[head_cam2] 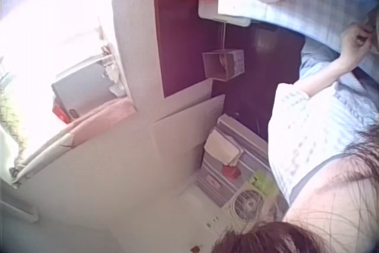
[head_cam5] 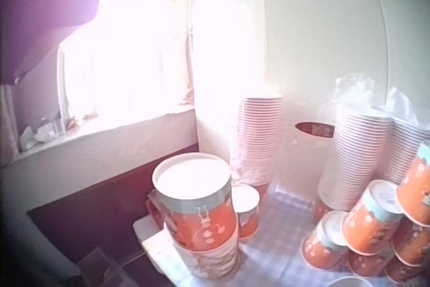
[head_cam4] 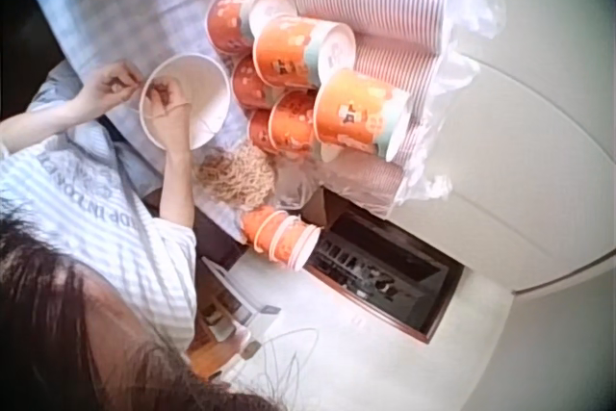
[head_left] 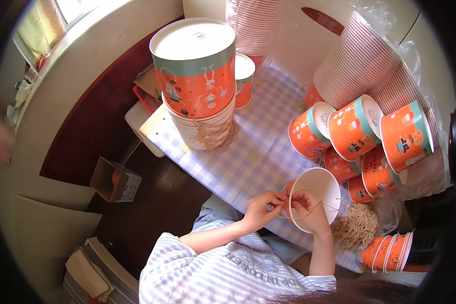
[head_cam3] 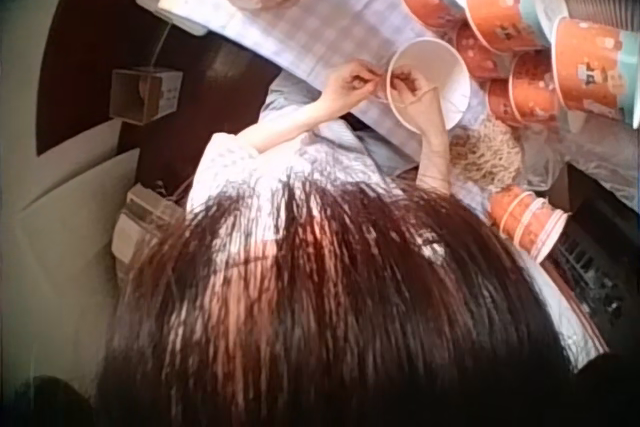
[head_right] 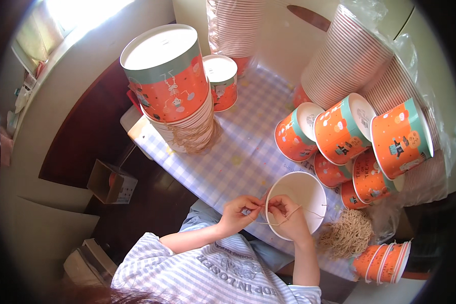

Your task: Attaching elastic strings to small themed paper buckets.

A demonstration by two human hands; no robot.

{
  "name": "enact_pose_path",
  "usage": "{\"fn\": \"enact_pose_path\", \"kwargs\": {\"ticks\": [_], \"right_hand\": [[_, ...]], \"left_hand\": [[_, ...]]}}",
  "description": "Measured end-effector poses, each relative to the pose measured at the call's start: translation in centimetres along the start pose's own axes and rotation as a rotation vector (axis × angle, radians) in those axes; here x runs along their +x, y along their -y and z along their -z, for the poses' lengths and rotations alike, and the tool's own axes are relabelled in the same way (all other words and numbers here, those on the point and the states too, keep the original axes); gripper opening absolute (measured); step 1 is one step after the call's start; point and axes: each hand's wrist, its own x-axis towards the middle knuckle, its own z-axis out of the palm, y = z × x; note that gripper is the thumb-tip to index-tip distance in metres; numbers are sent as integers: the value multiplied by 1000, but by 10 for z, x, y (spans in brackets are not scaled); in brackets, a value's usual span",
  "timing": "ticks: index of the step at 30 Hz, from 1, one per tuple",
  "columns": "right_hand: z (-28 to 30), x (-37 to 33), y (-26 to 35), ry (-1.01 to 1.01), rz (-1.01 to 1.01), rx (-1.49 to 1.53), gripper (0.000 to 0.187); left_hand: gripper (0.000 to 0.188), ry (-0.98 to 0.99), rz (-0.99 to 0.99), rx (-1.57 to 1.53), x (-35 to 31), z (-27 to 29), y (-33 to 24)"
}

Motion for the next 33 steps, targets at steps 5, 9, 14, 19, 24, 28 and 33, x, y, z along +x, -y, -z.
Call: {"fn": "enact_pose_path", "kwargs": {"ticks": [5,9,14,19,24,28,33], "right_hand": [[-1,0,-2,-8,13,-1,14],[1,0,-7,-13,3,-2,14],[0,1,-5,-8,25,-10,16],[-1,0,-5,-35,43,-26,15],[-4,-1,-2,-91,-1,-195,12],[-5,-1,4,-141,27,-281,13],[-4,-2,1,-168,64,-359,17]], "left_hand": [[6,12,39,-2,-1,-1,7],[6,-14,50,-21,0,-3,8],[5,-17,63,-2,1,-4,5],[5,-9,42,30,1,-6,5],[6,9,13,19,0,-8,7],[6,12,45,1,-1,-7,9],[6,35,75,-5,0,-3,11]]}}
